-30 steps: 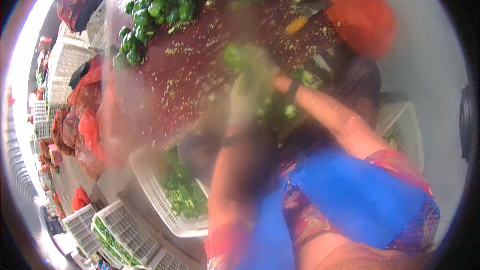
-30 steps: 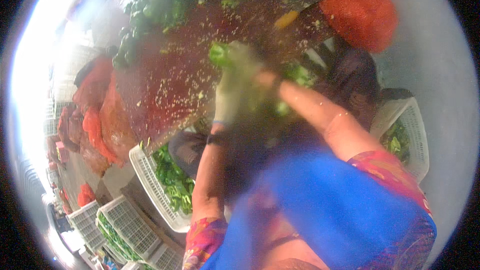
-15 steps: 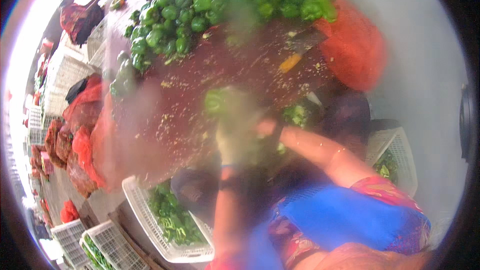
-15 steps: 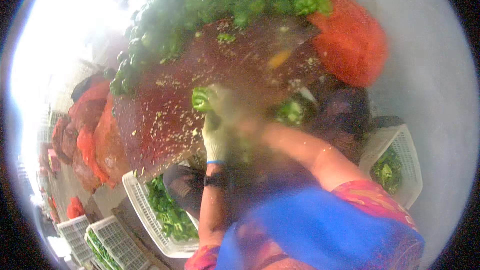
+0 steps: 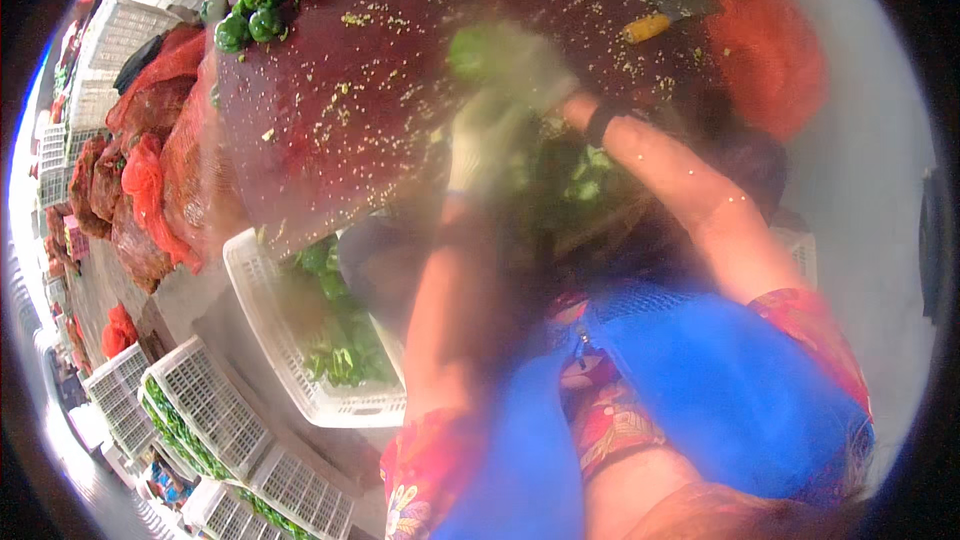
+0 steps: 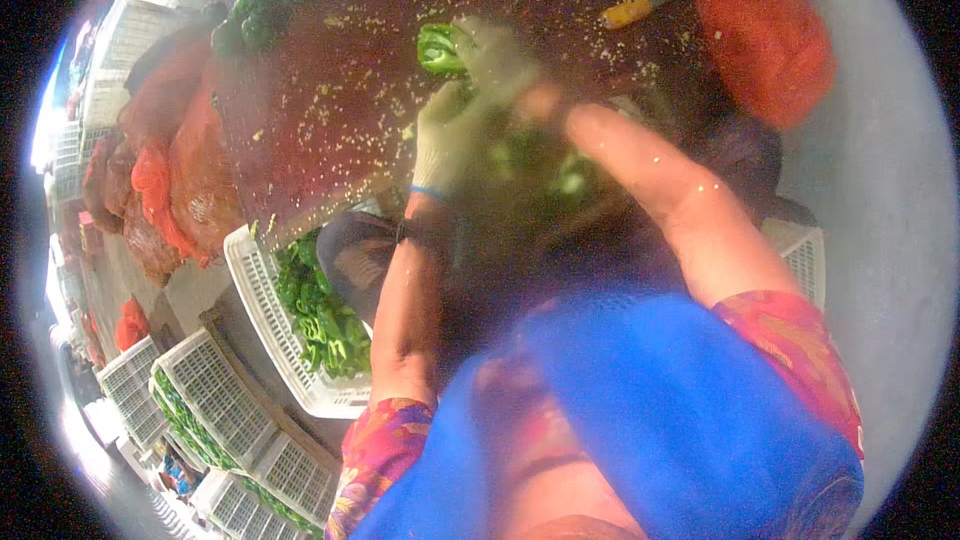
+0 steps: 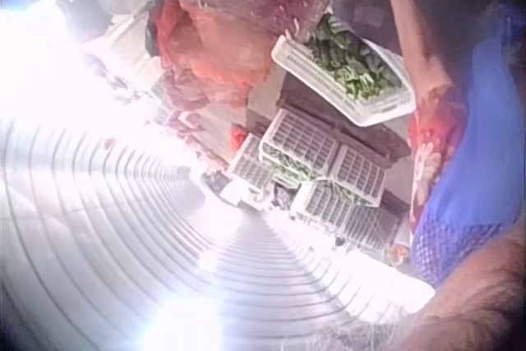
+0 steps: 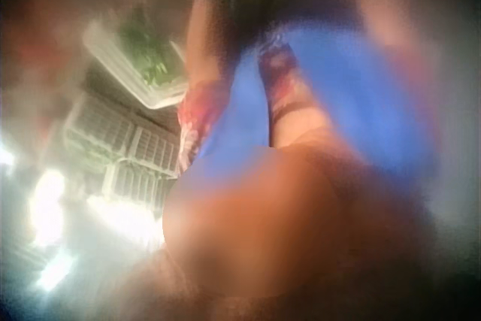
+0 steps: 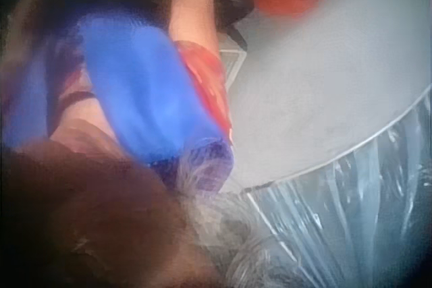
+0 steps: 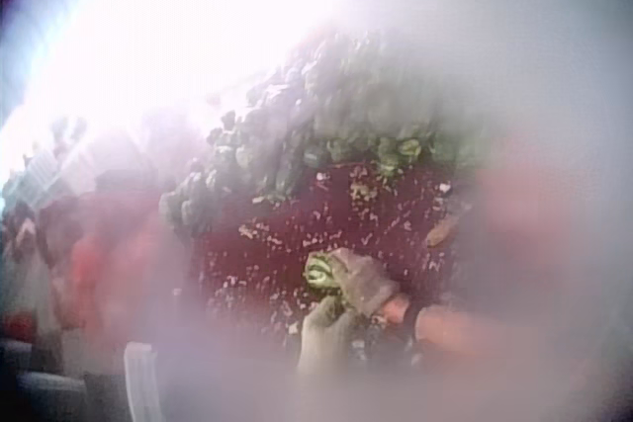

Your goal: Chopping green bell peppers into smaller pieces using a cleaver at an industrial processing table.

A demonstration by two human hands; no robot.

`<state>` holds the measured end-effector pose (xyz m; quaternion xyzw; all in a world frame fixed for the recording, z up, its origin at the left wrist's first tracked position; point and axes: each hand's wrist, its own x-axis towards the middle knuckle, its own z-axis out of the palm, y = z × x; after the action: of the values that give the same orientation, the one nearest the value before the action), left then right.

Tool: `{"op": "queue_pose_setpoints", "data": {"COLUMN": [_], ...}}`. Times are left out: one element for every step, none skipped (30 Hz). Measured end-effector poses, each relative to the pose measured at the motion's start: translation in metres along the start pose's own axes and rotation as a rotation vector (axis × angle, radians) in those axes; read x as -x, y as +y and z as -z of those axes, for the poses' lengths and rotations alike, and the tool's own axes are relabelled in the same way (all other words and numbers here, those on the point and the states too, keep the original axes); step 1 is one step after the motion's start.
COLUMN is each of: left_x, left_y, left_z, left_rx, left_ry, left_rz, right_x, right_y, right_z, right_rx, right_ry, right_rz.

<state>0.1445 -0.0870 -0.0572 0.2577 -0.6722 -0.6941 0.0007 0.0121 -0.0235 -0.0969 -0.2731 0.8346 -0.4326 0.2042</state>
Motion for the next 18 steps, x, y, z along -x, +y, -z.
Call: {"op": "queue_pose_setpoints", "data": {"left_x": [-0.001, -0.001, -0.004, -0.007, -0.01, -0.02, -0.027, -0.034, -0.037, -0.03, -0.029, -0.026, -0.024, -0.022, -0.023, -0.022, -0.023, -0.022], "left_y": [-0.004, -0.007, -0.007, -0.008, -0.008, -0.028, -0.038, -0.047, -0.056, -0.035, -0.037, -0.041, -0.041, -0.041, -0.033, -0.027, -0.02, -0.016], "left_z": [0.004, 0.007, 0.003, -0.002, -0.008, -0.012, -0.011, -0.01, -0.011, -0.014, -0.018, -0.012, -0.012, -0.01, -0.021, -0.024, -0.026, -0.027], "left_rx": [-0.124, -0.036, -0.038, 0.021, 0.079, 0.233, 0.23, 0.106, -0.012, -0.015, -0.012, 0.006, 0.028, 0.03, -0.008, -0.062, -0.057, -0.036], "left_ry": [0.006, 0.028, 0.022, 0.032, 0.041, -0.005, 0.003, 0.041, 0.071, 0.053, 0.043, 0.102, 0.144, 0.15, 0.12, 0.114, 0.108, 0.106], "left_rz": [-0.055, -0.009, -0.006, 0.018, 0.043, 0.048, 0.062, -0.089, -0.236, -0.102, -0.094, -0.069, -0.049, -0.041, -0.005, 0.039, 0.041, 0.03], "right_x": [0.003, 0.005, 0.005, 0.005, -0.005, -0.018, -0.021, -0.022, -0.02, -0.017, -0.015, -0.009, -0.009, -0.009, -0.008, -0.012, -0.02, -0.026], "right_y": [-0.003, -0.004, -0.002, 0.001, 0.014, 0.032, 0.031, 0.031, 0.031, 0.026, 0.02, -0.012, -0.012, -0.009, -0.001, 0.008, 0.02, 0.025], "right_z": [-0.004, -0.008, -0.005, -0.003, -0.001, 0.0, -0.006, -0.006, -0.01, -0.008, -0.007, -0.011, -0.017, -0.026, -0.016, -0.014, -0.01, -0.008], "right_rx": [-0.009, 0.04, 0.096, 0.092, 0.091, 0.233, 0.366, 0.504, 0.499, 0.438, 0.377, 0.239, 0.238, 0.214, 0.222, 0.228, 0.32, 0.41], "right_ry": [-0.023, 0.013, 0.076, 0.099, 0.103, 0.051, -0.021, 0.025, 0.011, -0.031, -0.071, -0.041, -0.049, -0.002, 0.072, 0.074, 0.005, -0.074], "right_rz": [-0.004, 0.057, 0.116, 0.16, 0.155, 0.251, 0.351, 0.426, 0.414, 0.295, 0.177, 0.014, 0.012, 0.055, 0.083, 0.077, 0.2, 0.321]}}
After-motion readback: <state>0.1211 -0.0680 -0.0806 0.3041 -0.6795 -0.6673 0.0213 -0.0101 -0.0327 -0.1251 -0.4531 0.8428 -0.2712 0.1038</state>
